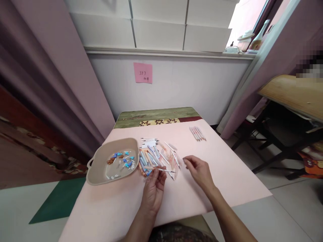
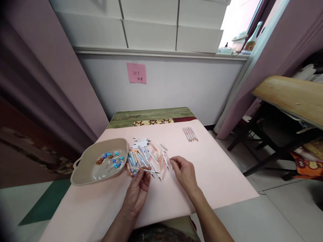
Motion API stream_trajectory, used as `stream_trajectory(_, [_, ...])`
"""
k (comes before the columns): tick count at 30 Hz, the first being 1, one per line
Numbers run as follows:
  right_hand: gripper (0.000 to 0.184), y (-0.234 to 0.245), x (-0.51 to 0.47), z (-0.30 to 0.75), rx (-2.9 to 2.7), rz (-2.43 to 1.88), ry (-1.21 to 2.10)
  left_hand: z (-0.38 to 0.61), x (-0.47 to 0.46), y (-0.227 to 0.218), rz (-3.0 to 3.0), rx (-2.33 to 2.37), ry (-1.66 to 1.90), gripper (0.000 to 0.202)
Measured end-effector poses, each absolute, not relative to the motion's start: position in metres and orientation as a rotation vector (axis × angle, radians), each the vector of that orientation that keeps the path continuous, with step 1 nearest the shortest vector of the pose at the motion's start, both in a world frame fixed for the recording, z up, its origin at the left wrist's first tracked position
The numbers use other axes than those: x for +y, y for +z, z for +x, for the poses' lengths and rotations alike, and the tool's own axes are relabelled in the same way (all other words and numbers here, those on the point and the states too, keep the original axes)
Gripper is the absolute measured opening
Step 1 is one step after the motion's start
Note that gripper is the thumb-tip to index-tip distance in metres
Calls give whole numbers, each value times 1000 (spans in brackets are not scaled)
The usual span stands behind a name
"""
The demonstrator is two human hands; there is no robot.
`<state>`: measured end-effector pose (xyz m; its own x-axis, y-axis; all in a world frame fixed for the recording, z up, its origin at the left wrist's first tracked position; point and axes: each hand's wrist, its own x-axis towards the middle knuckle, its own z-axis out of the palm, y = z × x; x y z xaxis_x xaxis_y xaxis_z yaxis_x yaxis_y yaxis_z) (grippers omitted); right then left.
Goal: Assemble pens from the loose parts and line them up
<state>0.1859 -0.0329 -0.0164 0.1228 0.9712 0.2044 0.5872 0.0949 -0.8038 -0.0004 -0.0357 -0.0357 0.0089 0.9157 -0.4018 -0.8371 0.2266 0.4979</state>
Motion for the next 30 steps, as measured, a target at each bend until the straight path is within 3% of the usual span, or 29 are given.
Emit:
stream_trajectory(4, [19,-28,-5,200,-1600,-1969,541,-6,-27,-35,62,745,1474,16])
stream_trajectory(14, [13,-35,11,181,-1587,-2132,531,-3,-29,-38,69,781,1491,17])
stream_trajectory(17, [15,-29,-4,190,-1540,-2025,576,-4,-28,-37,72,774,1499,16])
stream_trajectory(22, [24,-20,-44,195,-1442,-1470,926,-6,-25,-39,67,763,1499,14])
stream_trajectory(30, [20,-6,-62,179,-1494,-1487,793,-3,-28,-37,139,742,1484,14])
